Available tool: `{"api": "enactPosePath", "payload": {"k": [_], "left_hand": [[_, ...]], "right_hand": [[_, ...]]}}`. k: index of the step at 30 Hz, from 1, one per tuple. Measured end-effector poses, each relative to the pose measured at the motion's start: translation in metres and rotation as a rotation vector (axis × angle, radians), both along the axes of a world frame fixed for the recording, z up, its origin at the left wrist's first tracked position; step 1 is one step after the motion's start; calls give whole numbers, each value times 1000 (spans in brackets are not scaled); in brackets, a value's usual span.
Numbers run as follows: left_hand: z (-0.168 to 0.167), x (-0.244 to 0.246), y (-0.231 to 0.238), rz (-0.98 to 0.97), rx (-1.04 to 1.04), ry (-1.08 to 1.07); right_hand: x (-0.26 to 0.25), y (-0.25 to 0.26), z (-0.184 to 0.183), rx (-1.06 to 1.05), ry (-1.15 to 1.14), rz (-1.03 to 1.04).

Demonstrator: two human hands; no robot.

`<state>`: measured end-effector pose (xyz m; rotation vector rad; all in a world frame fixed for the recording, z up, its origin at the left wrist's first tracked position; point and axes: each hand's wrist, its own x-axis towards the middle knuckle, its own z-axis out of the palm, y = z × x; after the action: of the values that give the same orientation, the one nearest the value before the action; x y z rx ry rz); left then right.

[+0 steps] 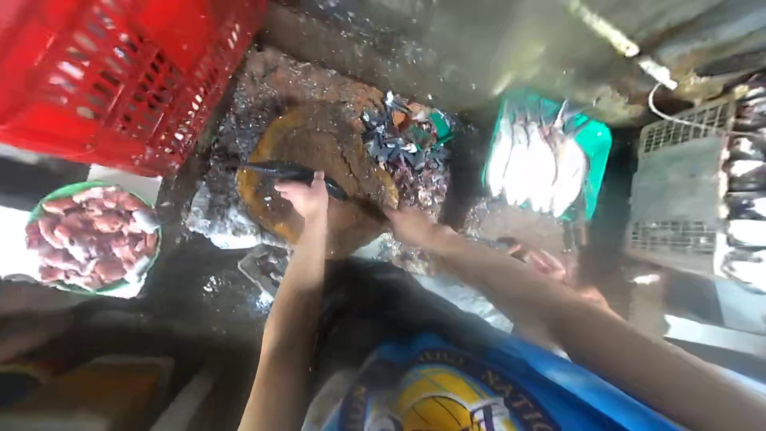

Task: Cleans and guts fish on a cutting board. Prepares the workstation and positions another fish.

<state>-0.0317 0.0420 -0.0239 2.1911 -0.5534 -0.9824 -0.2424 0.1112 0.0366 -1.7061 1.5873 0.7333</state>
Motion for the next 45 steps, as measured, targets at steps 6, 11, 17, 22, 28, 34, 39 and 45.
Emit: {"api": "enactPosePath", "payload": {"k": [6, 11, 17, 22, 28, 34, 39, 45], "left_hand": [[-5, 7, -40, -418, 81, -240], [-22, 13, -39, -692, -40, -197], [-22, 27, -28, -732, -49, -211], [10, 23, -17, -776, 304, -363], [6, 18, -13, -666, 322, -192], [3, 15, 13, -740, 241, -228], [-13, 31, 30, -749, 99, -156], [-34, 66, 41, -748, -85, 14]], "right_hand": [[-46, -38, 52, -412, -67, -326], [-24, -41, -41, -937, -275, -443], [-22, -47, -74, -595, -81, -274], [8, -19, -48, -1008, -241, -245], [99, -67, -63, -393, -553, -407], [115, -94, -50, -137, -380, -362], [86, -82, -80, -255, -537, -359], [68, -86, -101, -249, -725, -436]]}}
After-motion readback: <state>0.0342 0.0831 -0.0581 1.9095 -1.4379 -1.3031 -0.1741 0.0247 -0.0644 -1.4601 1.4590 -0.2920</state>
